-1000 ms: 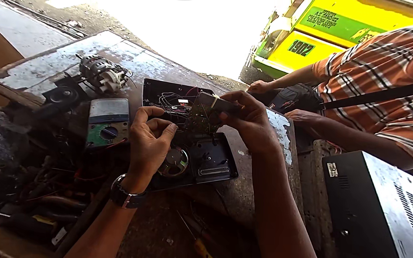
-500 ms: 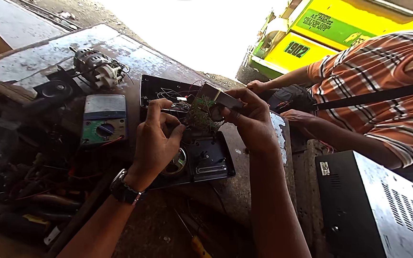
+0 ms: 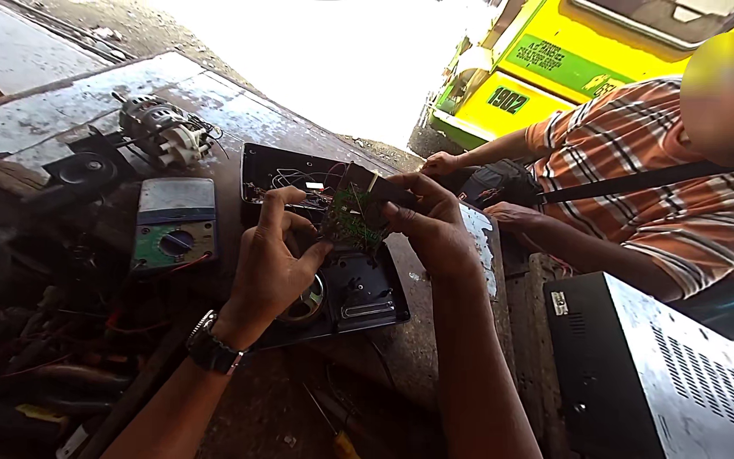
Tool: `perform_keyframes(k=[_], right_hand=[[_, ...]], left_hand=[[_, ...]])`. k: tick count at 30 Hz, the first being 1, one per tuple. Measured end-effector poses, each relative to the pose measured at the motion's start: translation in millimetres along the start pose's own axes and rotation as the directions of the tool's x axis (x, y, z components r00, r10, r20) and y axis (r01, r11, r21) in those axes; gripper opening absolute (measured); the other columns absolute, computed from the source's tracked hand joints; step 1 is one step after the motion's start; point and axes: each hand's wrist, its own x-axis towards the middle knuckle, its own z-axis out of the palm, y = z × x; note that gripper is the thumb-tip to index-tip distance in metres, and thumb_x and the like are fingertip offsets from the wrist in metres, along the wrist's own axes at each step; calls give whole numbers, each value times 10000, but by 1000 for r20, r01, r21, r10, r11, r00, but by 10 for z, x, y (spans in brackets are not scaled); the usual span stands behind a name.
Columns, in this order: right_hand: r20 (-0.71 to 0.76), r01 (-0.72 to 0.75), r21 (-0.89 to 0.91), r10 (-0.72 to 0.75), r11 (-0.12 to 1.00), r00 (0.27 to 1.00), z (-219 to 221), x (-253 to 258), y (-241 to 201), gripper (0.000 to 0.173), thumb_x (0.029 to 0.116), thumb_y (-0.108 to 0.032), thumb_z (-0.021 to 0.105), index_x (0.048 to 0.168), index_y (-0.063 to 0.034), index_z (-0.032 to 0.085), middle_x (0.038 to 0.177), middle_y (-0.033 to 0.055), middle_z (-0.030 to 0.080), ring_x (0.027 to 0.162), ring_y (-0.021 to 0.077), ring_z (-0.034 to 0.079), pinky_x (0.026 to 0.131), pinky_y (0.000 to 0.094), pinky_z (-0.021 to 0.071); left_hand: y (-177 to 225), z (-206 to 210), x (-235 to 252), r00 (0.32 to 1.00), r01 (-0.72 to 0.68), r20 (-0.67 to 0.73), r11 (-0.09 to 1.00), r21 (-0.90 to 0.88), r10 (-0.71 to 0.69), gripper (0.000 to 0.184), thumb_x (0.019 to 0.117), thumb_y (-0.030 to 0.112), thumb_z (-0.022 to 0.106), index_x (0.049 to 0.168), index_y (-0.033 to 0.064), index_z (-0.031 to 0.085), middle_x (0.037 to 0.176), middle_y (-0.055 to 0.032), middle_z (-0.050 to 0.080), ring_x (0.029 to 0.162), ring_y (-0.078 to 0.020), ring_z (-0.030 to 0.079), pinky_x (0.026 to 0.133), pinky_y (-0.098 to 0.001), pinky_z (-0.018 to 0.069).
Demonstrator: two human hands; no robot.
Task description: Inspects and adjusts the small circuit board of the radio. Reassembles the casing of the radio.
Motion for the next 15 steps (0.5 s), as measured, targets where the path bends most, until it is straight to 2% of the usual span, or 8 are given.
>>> perform_keyframes(k=[3,8,15], right_hand=[[-28,-67,38,68,997,997,6,3,15,297,947,-46,645,1243,-23,644,1060,141,710,828,183,713,710,365,636],[-84,-299,169,316,939,945,9,8,17,248,967,-38,616,1213,-35,649,1020,156,713,789,202,726,694,387,642],[-3,-329,243,340,913,940,-32,24,109,260,967,-22,604,1224,-48,627,1033,153,708,816,218,730,741,413,644]], left_hand=[[12,-15,4,999,-23,-25,1000,-9,23,640,864,93,804,1400,143,458,880,35,714,560,-72,589,473,-219,492],[-15,-34,8,997,-70,-15,997,-26,70,616,878,51,744,1411,119,442,899,32,712,587,-58,597,499,-206,505],[-26,-34,6,992,-115,-50,992,-61,112,530,915,40,687,1389,79,453,958,-2,682,630,-75,605,535,-218,531]])
